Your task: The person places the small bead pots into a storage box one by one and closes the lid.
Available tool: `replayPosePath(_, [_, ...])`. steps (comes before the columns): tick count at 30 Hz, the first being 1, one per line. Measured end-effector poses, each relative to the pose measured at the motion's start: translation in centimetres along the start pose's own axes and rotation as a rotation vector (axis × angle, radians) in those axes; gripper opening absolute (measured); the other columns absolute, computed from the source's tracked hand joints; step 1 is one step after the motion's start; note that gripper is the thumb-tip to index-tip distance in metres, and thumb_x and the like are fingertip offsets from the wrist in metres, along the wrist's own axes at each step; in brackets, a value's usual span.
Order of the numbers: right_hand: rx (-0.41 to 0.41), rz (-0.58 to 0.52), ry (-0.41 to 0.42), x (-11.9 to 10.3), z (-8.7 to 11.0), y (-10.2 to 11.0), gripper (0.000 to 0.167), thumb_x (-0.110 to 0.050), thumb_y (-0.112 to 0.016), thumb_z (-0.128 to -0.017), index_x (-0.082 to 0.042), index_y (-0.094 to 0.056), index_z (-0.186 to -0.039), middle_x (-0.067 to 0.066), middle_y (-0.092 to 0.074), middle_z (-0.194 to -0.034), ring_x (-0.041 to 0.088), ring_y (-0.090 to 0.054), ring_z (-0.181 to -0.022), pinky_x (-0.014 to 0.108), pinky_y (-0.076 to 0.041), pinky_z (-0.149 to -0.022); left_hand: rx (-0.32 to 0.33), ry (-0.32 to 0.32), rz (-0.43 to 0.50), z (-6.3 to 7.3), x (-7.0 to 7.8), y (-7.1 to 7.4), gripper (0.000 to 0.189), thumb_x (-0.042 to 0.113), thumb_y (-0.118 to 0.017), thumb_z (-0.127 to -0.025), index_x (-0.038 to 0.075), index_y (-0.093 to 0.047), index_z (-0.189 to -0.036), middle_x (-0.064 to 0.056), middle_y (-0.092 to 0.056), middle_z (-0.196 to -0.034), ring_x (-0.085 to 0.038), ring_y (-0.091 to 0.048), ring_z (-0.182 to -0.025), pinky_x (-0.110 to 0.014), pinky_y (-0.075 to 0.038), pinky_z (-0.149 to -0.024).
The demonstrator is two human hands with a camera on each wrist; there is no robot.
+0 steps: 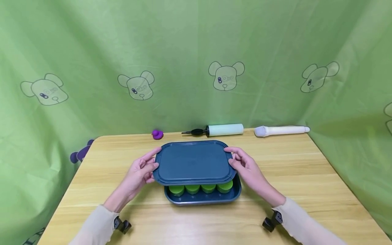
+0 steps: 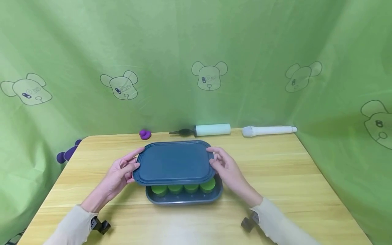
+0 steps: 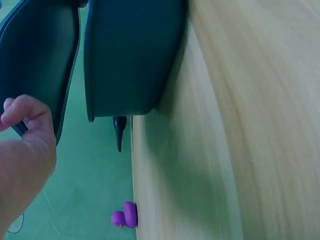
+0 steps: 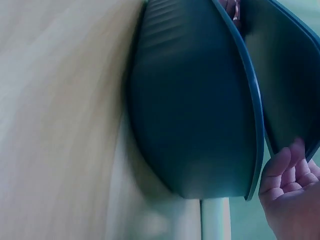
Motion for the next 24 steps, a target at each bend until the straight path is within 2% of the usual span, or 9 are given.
replayPosePath(6, [-0.001,0.004,0.027,0.4,0.7,1.0,0.036,0.003,-0.055,-0.110,0.004,-0.060,-0.146,0.007,-0.052,-0.088,0.017,-0.051,-0.078,0.025,-0.045,-0.073,-0.086,0.007,-0.024,0.1,-0.4,-0.8,0.077,-0.007,-0.050,-0.107,0.010,-0.019,-0.176,-0.002,-0.063,-0.107,-0.010,-0.055,-0.066,-0.019,-0.041,-0.057])
replayPosePath(10, [-0.001,-0.005,0.043,0.5,0.8,1.3,0.040,0.005,-0.055,-0.110,0.004,-0.056,-0.150,0.009,-0.054,-0.088,0.015,-0.052,-0.075,0.025,-0.047,-0.069,-0.066,-0.011,-0.067,0.0,-0.2,-1.0,0.086,-0.011,-0.052,-0.102,0.010,-0.013,-0.176,-0.004,-0.067,-0.104,-0.009,-0.055,-0.064,-0.020,-0.043,-0.055])
replayPosePath(13, [0.025,-0.024,0.051,0.3,0.7,1.7,0.050,0.006,-0.055,-0.110,0.003,-0.046,-0.159,0.011,-0.058,-0.090,0.013,-0.054,-0.072,0.025,-0.049,-0.064,-0.009,-0.016,-0.127,-0.4,-0.1,-1.2,0.077,-0.011,-0.054,-0.099,-0.003,-0.024,-0.170,-0.003,-0.070,-0.099,-0.008,-0.055,-0.062,-0.020,-0.044,-0.055])
replayPosePath(16, [0.079,-0.040,0.022,0.2,0.6,2.1,0.052,0.005,-0.057,-0.110,0.003,-0.044,-0.161,0.011,-0.063,-0.094,0.011,-0.057,-0.071,0.025,-0.051,-0.061,0.062,-0.029,-0.186,-0.7,0.2,-1.3,0.051,-0.008,-0.057,-0.100,-0.015,-0.047,-0.150,-0.002,-0.070,-0.091,-0.008,-0.056,-0.064,-0.020,-0.045,-0.057])
replayPosePath(18, [0.119,-0.027,-0.005,0.0,0.5,2.4,0.044,0.001,-0.061,-0.110,0.007,-0.053,-0.153,0.009,-0.066,-0.096,0.010,-0.059,-0.072,0.024,-0.053,-0.062,0.101,-0.053,-0.216,-0.7,0.4,-1.3,0.033,-0.003,-0.060,-0.104,-0.017,-0.058,-0.135,-0.003,-0.066,-0.083,-0.009,-0.056,-0.066,-0.020,-0.046,-0.059])
replayPosePath(20, [0.164,0.006,-0.023,-0.2,0.6,2.7,0.032,-0.002,-0.066,-0.108,0.009,-0.065,-0.138,0.005,-0.067,-0.095,0.010,-0.059,-0.074,0.023,-0.053,-0.063,0.127,-0.089,-0.248,-0.6,0.8,-1.3,0.023,0.003,-0.063,-0.108,-0.014,-0.065,-0.124,-0.004,-0.064,-0.079,-0.011,-0.056,-0.066,-0.021,-0.046,-0.060])
replayPosePath(22, [0.206,0.044,-0.024,-0.6,0.7,3.1,0.022,-0.005,-0.071,-0.107,0.008,-0.073,-0.124,0.002,-0.066,-0.091,0.010,-0.057,-0.074,0.022,-0.051,-0.063,0.137,-0.128,-0.283,-0.4,1.2,-1.2,0.022,0.009,-0.066,-0.110,-0.011,-0.069,-0.119,-0.005,-0.061,-0.076,-0.012,-0.053,-0.066,-0.022,-0.045,-0.060])
replayPosePath(24, [0.239,0.066,-0.023,-1.0,0.9,3.5,0.016,-0.007,-0.075,-0.105,0.005,-0.078,-0.115,-0.001,-0.064,-0.084,0.010,-0.055,-0.071,0.021,-0.048,-0.060,0.143,-0.157,-0.308,-0.1,1.5,-1.2,0.024,0.013,-0.068,-0.110,-0.008,-0.072,-0.120,-0.003,-0.059,-0.076,-0.011,-0.049,-0.064,-0.022,-0.042,-0.059])
Point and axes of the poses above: each hand's wrist, its own z-axis away from the middle knuckle, its own y-axis out of the back of the hand, x = y × z, the point moved 4 cm from there along -z, towards the middle knuckle
